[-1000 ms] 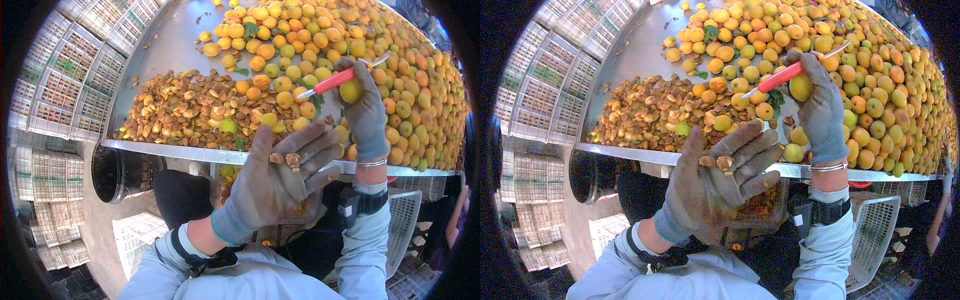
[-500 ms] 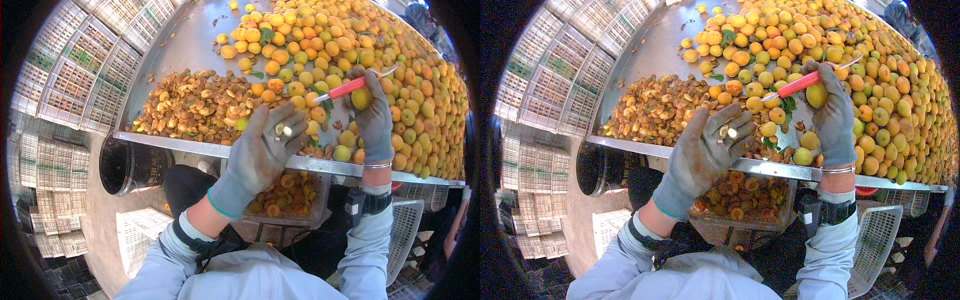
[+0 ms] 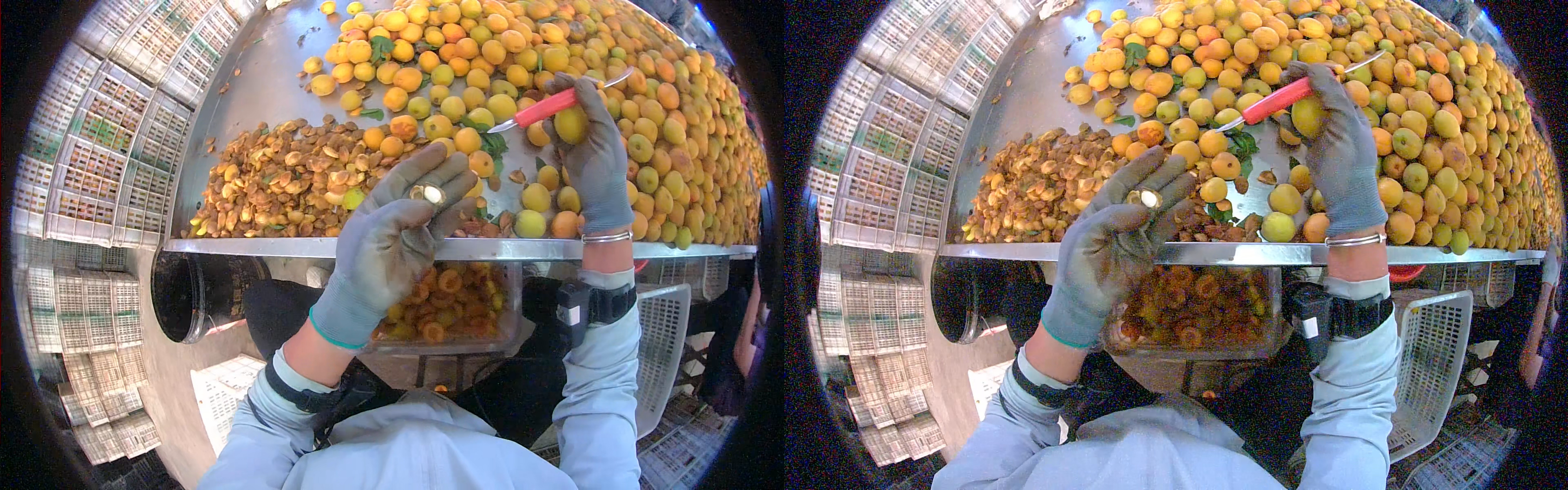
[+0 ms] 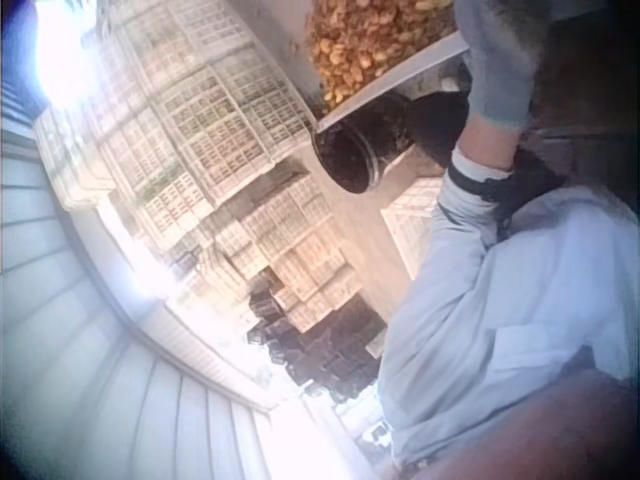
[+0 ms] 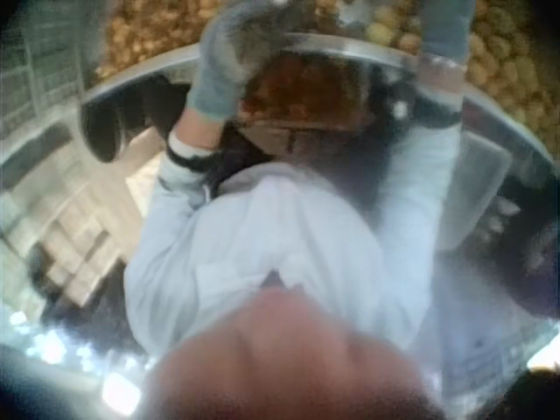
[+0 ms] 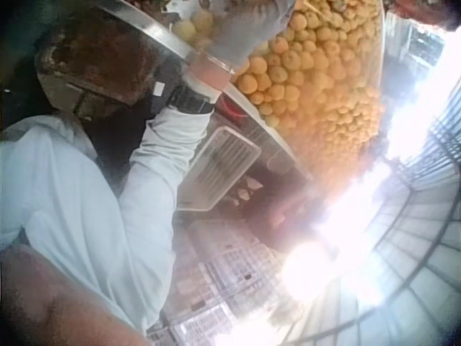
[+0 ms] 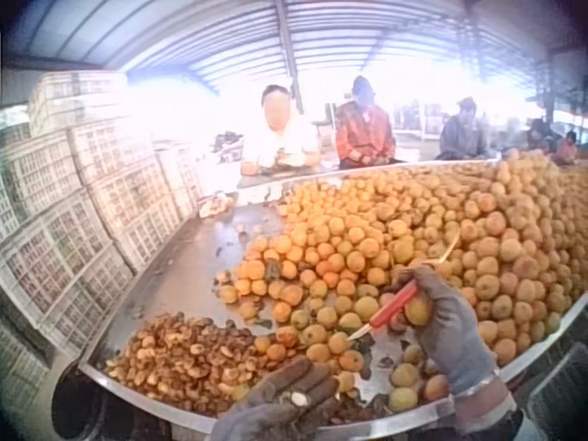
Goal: Pitting apricots using a small paring knife at a large sorting table in an industrial shed.
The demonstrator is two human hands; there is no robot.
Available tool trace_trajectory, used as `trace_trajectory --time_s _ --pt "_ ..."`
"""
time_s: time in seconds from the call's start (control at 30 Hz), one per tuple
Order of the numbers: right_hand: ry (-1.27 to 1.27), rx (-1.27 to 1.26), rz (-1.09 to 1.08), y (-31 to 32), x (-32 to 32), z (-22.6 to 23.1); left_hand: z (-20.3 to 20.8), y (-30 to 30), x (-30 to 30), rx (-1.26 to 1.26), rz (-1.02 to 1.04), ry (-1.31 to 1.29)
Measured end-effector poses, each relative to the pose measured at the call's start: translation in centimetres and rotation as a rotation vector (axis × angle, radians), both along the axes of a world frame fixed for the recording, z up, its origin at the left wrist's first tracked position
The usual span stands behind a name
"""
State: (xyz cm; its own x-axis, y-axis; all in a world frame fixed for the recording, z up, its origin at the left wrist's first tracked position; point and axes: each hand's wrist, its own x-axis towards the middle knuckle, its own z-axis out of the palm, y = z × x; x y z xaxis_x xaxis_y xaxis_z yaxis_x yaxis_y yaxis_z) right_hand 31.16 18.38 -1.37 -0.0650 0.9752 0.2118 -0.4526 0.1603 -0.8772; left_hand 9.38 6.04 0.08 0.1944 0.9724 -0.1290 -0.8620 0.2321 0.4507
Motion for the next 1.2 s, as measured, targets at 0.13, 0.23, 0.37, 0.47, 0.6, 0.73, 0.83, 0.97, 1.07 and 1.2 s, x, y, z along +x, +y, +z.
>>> trace_trajectory --time_s 0.13,0.23,0.37,0.47,0.6,0.73,0.83,0.97,1.07,1.2 --pt "-0.037 -0.014 -0.051 -0.5 0.4 0.6 0.3 -0.2 1.0 0.004 0.014 0.053" --pt "-0.11 0.049 -0.091 -0.8 0.4 0.9 0.6 -0.2 1.4 0.02 0.003 0.086" --pt "-0.109 0.041 -0.098 -0.9 0.7 1.1 1.1 -0.5 1.8 0.037 -0.015 0.157" --pt "-0.131 0.06 -0.096 -0.9 0.9 1.2 1.4 -0.8 2.1 0.034 -0.074 0.136" --pt "-0.111 0.048 -0.093 -1.0 0.9 1.2 1.8 -1.2 2.3 0.025 -0.074 0.222" --pt "-0.059 -0.026 -0.088 -1.2 0.8 1.3 2.7 -2.0 2.4 -0.022 -0.091 0.287" --pt "-0.073 0.005 -0.103 -1.0 0.8 1.3 3.7 -2.5 2.2 0.001 -0.196 0.329" --pt "-0.003 -0.037 -0.047 -0.8 1.0 1.1 4.7 -3.6 2.4 -0.093 -0.23 0.225" --pt "0.013 -0.063 -0.041 -0.8 1.0 1.0 5.1 -4.2 2.4 -0.111 -0.241 0.212" --pt "0.055 -0.117 -0.024 -0.7 0.6 1.0 5.8 -4.1 2.4 -0.123 -0.213 0.153"
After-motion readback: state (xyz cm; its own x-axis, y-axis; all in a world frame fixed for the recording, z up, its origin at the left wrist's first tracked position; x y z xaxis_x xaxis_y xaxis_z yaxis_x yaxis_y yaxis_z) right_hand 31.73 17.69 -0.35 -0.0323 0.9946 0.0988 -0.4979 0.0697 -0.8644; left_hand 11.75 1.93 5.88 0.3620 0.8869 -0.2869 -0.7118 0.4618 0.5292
